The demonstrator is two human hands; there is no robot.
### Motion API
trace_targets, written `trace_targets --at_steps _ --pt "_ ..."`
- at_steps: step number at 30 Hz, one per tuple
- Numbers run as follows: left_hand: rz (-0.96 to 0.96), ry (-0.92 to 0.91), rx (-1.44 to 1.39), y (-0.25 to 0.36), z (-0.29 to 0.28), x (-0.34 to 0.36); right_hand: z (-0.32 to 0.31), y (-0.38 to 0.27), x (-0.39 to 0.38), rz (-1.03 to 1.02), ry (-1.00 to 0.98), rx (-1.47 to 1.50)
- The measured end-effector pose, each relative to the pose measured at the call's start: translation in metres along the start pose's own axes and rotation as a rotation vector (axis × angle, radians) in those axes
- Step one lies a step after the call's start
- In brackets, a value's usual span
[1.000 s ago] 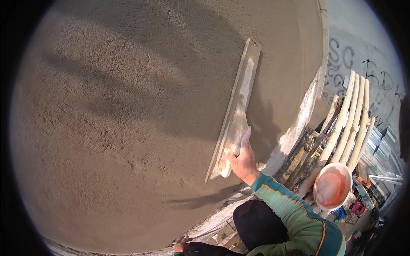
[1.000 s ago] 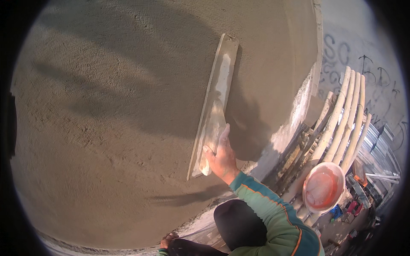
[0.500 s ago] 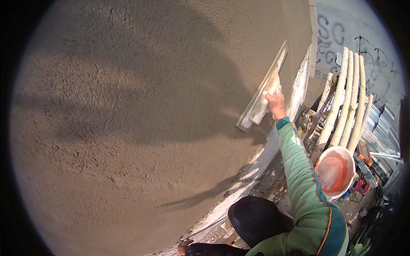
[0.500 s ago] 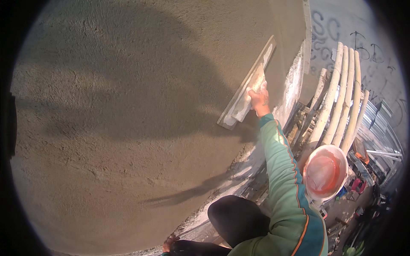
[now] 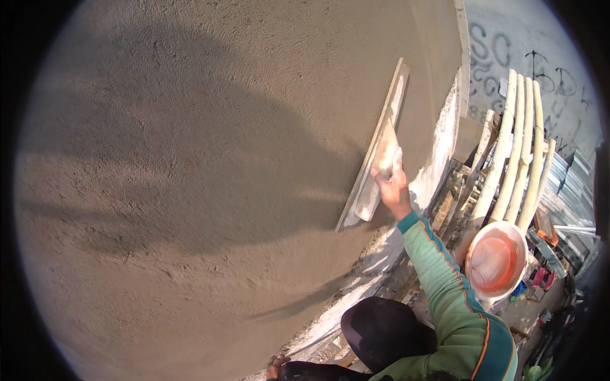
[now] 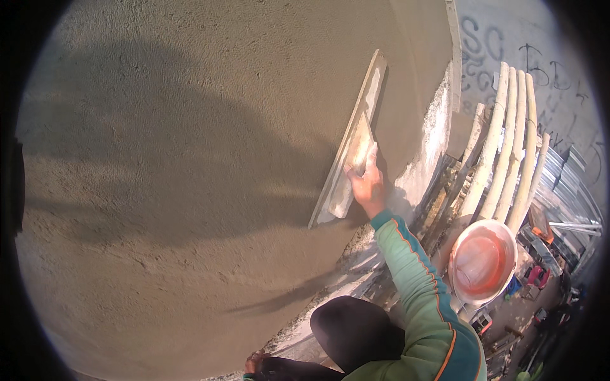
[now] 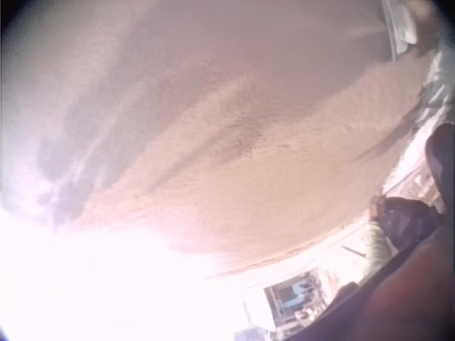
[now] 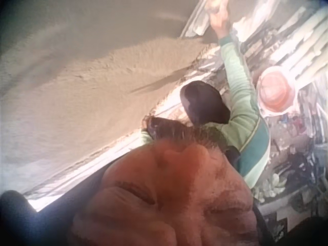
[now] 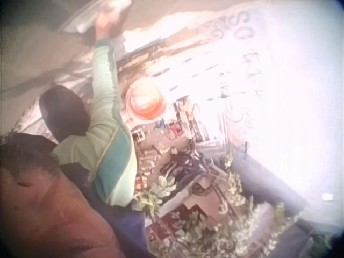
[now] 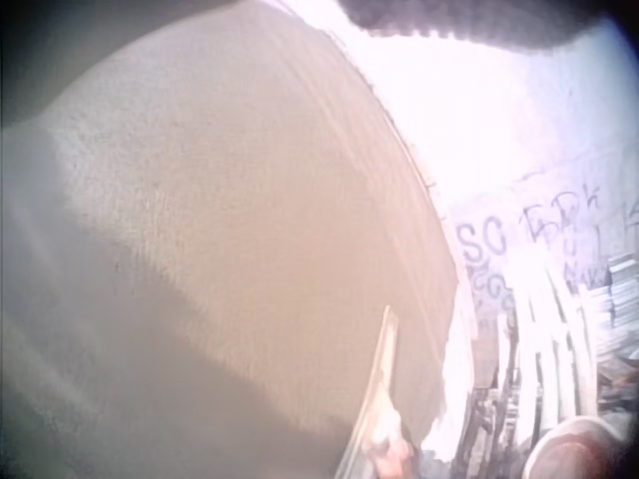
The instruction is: The person applies and smooths wet cement onto a vertical wall using a trowel and a wooden float. They scoop cement from a bucket, spread it on the wall, and repeatedly smooth the surface to create an even finish.
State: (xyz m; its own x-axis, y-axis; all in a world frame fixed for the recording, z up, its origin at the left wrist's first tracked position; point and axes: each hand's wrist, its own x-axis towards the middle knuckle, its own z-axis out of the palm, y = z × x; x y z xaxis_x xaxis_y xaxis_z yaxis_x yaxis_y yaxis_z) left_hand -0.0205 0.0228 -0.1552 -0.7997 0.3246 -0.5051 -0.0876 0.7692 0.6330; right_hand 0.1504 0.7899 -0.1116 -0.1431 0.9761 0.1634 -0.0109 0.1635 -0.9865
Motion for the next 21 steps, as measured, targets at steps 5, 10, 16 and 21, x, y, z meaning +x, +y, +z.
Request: trace_targets --at_steps 5,10,16,21 --pt "-0.192 0.006 -0.411 0.009 0.002 -0.003 0.001 0.011 -0.001 0.083 -0.010 -0.074" --pt "-0.012 -0.072 -0.170 0.028 0.013 -0.005 -0.006 0.029 0.029 0.051 0.030 0.023" --pt "0.374 -0.020 0.435 -0.007 -0.006 -0.010 -0.004 -0.051 0.029 0.123 -0.135 0.196" --pt "0.357 -0.062 0.286 0.023 0.017 0.010 -0.007 -0.048 0.040 -0.029 0.064 -0.020"
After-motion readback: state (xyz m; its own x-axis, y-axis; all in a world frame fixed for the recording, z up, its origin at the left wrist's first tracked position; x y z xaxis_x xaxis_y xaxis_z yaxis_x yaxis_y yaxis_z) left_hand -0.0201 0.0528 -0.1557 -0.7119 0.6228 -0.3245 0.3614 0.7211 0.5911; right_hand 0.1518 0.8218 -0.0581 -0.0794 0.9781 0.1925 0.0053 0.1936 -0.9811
